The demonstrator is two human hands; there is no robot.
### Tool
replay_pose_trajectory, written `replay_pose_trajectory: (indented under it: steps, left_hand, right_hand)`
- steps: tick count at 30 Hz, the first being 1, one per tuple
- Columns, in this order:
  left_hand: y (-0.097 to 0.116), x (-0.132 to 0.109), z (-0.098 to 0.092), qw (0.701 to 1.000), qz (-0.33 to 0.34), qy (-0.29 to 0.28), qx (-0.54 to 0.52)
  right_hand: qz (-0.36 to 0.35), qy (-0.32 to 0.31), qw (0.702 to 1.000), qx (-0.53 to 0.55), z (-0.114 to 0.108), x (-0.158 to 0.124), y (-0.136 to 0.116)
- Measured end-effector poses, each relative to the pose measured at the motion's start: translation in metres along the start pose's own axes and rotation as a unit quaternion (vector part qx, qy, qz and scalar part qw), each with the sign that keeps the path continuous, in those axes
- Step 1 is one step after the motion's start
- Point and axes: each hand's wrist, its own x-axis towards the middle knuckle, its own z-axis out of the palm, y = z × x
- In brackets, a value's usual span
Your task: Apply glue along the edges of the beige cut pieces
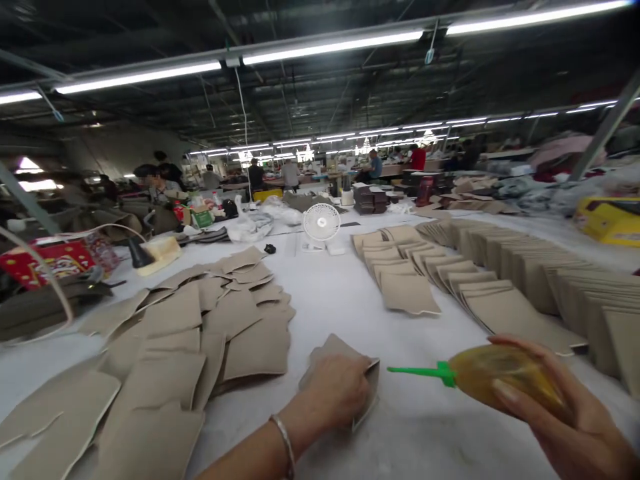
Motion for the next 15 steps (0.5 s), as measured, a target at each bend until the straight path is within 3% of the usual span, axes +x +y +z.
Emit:
replay_pose_trajectory:
  steps: [3,15]
  left_hand:
    - [0.003,-0.001,0.005,1.0,-0.006,0.001,0.001]
    - [0.006,0.005,0.017,0.999,-0.028,0.0,0.02]
  right_hand:
    - [-0.027,-0.051,0.998,0.004,0.006,0.005,-0.009]
    - [-0.179,-0.083,0.975,-0.099,0.036,0.004,-0.03]
